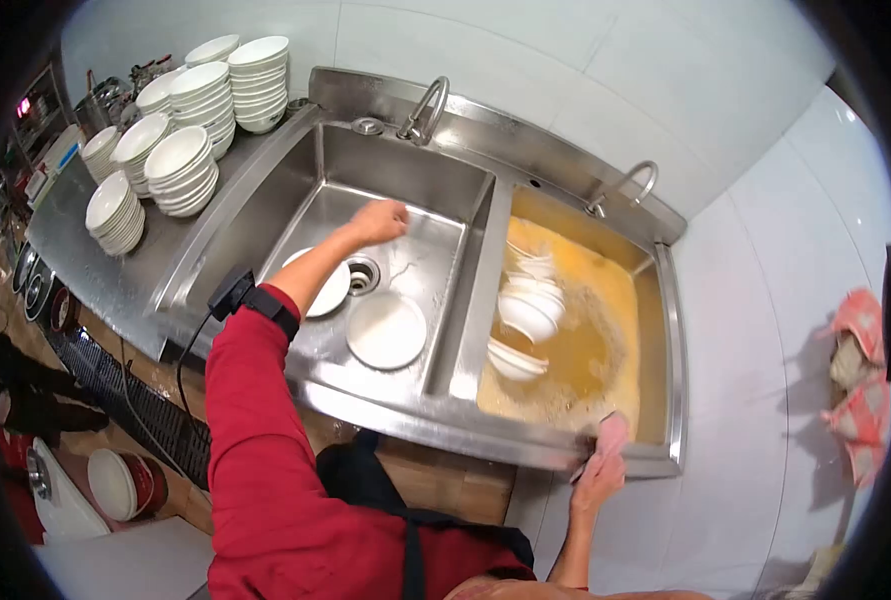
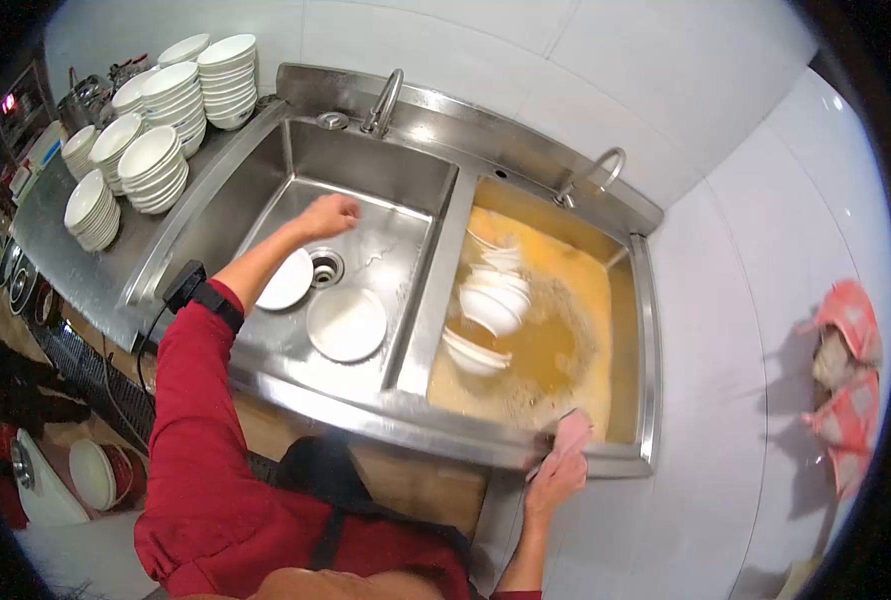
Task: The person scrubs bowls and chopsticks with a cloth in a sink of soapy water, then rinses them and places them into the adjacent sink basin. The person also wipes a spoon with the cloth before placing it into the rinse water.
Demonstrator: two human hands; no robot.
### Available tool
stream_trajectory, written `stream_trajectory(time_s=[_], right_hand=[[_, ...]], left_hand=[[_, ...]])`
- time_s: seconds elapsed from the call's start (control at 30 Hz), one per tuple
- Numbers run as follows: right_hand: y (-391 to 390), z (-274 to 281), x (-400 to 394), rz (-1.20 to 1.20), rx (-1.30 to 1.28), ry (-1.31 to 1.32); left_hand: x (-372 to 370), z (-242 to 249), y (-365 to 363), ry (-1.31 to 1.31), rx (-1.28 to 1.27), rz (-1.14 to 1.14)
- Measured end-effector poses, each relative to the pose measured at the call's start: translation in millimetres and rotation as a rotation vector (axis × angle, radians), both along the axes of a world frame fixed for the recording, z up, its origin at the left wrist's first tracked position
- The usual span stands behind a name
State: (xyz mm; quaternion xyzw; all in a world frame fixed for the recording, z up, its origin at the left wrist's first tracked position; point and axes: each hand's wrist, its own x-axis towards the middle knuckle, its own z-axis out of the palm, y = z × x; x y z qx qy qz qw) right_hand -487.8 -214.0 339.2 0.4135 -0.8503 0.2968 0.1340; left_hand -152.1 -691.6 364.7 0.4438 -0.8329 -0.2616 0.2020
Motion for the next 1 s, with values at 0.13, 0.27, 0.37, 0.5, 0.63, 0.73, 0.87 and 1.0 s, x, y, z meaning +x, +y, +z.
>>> stream_trajectory(time_s=[0.13, 0.27, 0.37, 0.5, 0.63, 0.73, 0.87, 1.0], right_hand=[[-45.6, 7.0, 13.2, 0.061, 0.119, 0.235], [-40.8, 9.5, 9.4, 0.008, 0.263, 0.208], [-36.2, 5.0, 4.2, 0.023, 0.334, 0.131], [-47.7, 10.1, 10.2, -0.011, 0.346, 0.113], [-60.2, 20.5, 17.8, 0.058, 0.338, 0.090], [-48.9, 15.1, 11.0, -0.061, 0.482, 0.116], [-60.8, 13.3, 14.8, -0.021, 0.447, 0.118], [-53.2, 16.3, 13.9, -0.011, 0.465, 0.121]], left_hand=[[23.6, -27.7, -134.0, -0.143, -0.046, 0.315], [19.4, -20.6, -190.7, -0.303, -0.289, 0.534], [12.6, -23.8, -234.1, -0.389, -0.478, 0.471], [0.7, -24.6, -265.5, -0.517, -0.465, 0.408], [-4.9, -26.5, -282.5, -0.527, -0.309, 0.379], [-6.0, -33.8, -291.5, -0.500, -0.332, 0.379], [2.0, -47.1, -309.5, -0.482, -0.434, 0.396], [11.1, -42.4, -286.8, -0.312, -0.400, 0.300]])
